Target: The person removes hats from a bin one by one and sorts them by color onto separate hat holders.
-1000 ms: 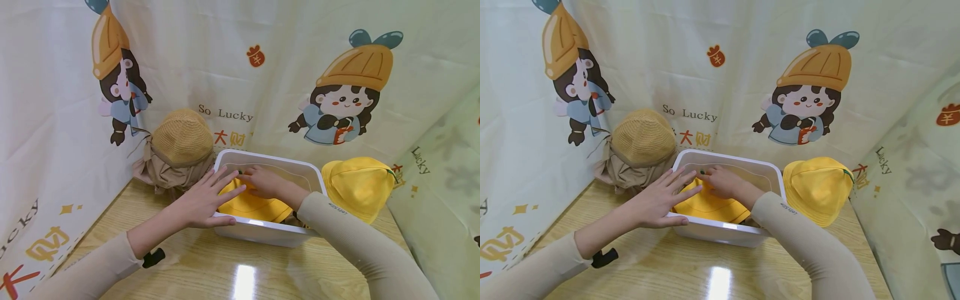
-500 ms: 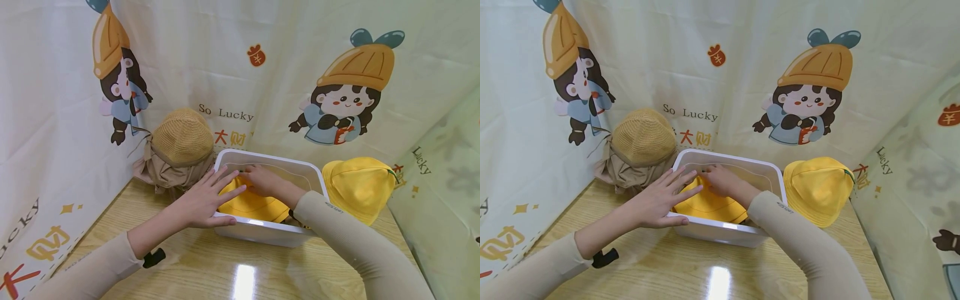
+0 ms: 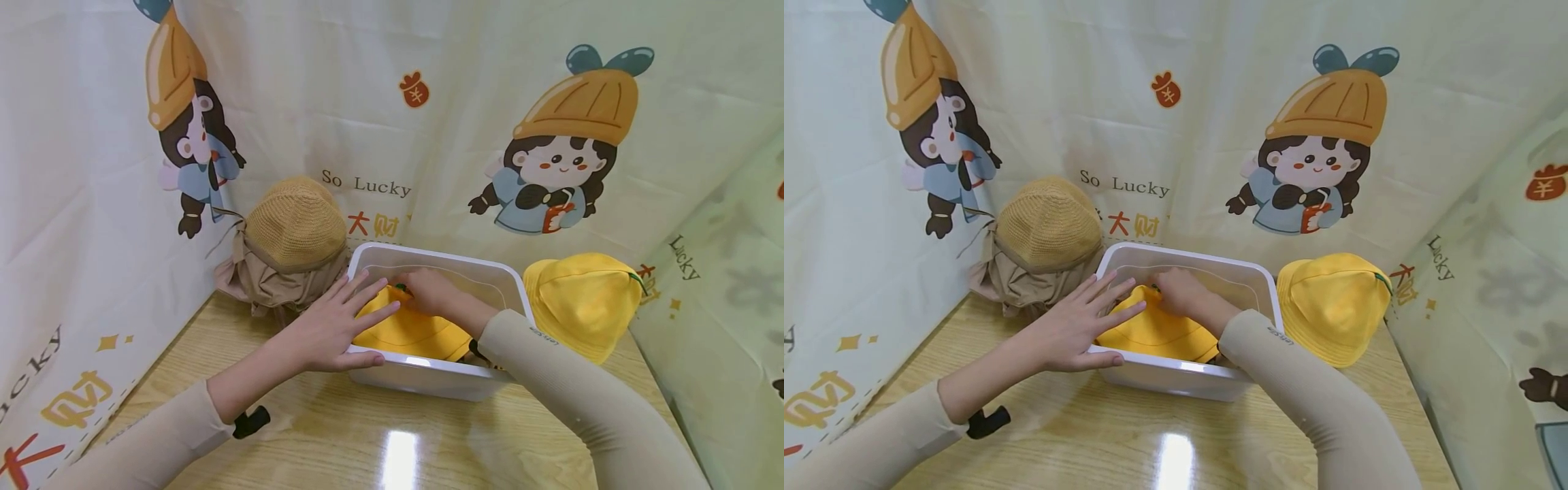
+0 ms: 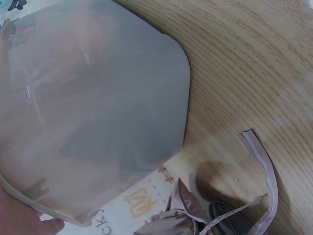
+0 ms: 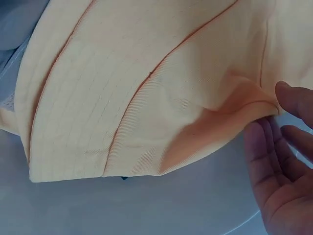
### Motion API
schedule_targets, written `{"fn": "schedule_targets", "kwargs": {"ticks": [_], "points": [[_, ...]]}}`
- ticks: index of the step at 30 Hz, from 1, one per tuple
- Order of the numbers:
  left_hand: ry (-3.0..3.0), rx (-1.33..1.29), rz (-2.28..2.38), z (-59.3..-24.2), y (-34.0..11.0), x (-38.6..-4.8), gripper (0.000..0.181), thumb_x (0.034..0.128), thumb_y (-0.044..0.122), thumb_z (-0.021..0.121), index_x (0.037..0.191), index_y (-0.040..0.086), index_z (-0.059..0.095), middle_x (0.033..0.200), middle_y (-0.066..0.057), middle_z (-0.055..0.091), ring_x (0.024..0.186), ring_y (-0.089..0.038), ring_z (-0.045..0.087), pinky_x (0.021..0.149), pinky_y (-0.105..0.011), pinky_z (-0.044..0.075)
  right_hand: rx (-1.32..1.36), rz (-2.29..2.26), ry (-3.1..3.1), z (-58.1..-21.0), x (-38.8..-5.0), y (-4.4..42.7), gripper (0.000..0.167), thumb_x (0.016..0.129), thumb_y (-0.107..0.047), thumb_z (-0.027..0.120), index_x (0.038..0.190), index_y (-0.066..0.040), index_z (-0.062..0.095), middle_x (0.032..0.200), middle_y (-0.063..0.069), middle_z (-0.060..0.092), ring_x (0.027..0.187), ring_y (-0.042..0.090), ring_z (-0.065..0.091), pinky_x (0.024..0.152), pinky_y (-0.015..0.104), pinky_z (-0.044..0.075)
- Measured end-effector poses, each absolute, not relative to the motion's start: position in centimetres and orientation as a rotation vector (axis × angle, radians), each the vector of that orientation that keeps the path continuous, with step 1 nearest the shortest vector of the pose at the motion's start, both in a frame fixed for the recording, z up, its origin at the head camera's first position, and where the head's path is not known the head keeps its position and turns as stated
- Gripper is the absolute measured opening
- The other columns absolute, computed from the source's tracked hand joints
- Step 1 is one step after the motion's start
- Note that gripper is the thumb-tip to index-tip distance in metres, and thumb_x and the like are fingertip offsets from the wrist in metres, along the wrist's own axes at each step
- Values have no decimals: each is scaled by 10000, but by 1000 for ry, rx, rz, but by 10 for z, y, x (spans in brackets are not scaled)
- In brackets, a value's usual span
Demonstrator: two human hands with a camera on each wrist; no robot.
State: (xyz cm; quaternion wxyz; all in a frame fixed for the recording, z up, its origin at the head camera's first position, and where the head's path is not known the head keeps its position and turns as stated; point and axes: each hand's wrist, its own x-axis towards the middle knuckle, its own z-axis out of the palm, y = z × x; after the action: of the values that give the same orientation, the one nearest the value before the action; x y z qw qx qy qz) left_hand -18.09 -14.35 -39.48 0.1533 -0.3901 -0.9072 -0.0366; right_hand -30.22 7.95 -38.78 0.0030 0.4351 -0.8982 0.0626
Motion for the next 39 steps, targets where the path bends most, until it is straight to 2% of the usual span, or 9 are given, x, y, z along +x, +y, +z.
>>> {"fn": "schedule_targets", "kwargs": {"ticks": [3, 6, 10, 17, 28, 34, 39], "points": [[-2599, -1120, -104, -395, -144, -181, 791, 933, 777, 299, 1574, 313, 309, 1671, -84, 147, 1532, -378, 57, 1198, -594, 175, 1306, 150, -2877, -386, -303, 81, 235, 871, -108, 767, 1103, -111, 732, 921, 82, 685, 750, 245, 569, 748, 361, 514], [-2603, -1120, -107, -395, -144, -181, 792, 934, 776, 301, 1579, 318, 291, 1674, -79, 130, 1534, -372, 51, 1197, -595, 174, 1270, 43, -2945, -384, -302, 82, 170, 875, -121, 762, 1042, -93, 751, 813, 66, 677, 714, 244, 583, 711, 383, 511], [-2612, -1114, -102, -395, -144, -181, 788, 934, 776, 300, 1583, 330, 268, 1676, -74, 123, 1534, -370, 47, 1201, -591, 165, 1272, 11, -2948, -385, -303, 82, 244, 881, -125, 759, 1124, -106, 750, 988, 47, 736, 857, 257, 649, 849, 423, 547], [-2591, -1125, -106, -395, -145, -181, 790, 937, 778, 268, 1575, 312, 304, 1668, -89, 160, 1528, -394, 64, 1194, -602, 176, 1280, 65, -2840, -389, -305, 84, 146, 920, -119, 713, 1051, -119, 778, 934, 29, 748, 806, 244, 669, 799, 392, 571], [-2592, -1125, -111, -396, -145, -181, 779, 938, 774, 287, 1567, 317, 329, 1663, -110, 174, 1527, -395, 73, 1194, -601, 175, 1199, 114, -2798, -364, -306, 91, 187, 920, -119, 691, 1085, -132, 777, 976, 4, 753, 787, 198, 658, 789, 337, 575], [-2581, -1121, -119, -396, -145, -181, 774, 937, 771, 301, 1557, 311, 359, 1649, -133, 216, 1524, -402, 88, 1193, -602, 179, 1139, 154, -2821, -347, -301, 99, 173, 939, -129, 676, 1080, -163, 771, 945, -16, 740, 746, 188, 612, 696, 316, 540], [-2574, -1131, -134, -396, -144, -181, 771, 939, 770, 296, 1551, 308, 374, 1648, -135, 218, 1522, -408, 89, 1192, -604, 179, 1106, 229, -2799, -336, -295, 109, 195, 939, -132, 681, 1111, -151, 773, 1006, 5, 760, 823, 199, 669, 780, 354, 570]]}}
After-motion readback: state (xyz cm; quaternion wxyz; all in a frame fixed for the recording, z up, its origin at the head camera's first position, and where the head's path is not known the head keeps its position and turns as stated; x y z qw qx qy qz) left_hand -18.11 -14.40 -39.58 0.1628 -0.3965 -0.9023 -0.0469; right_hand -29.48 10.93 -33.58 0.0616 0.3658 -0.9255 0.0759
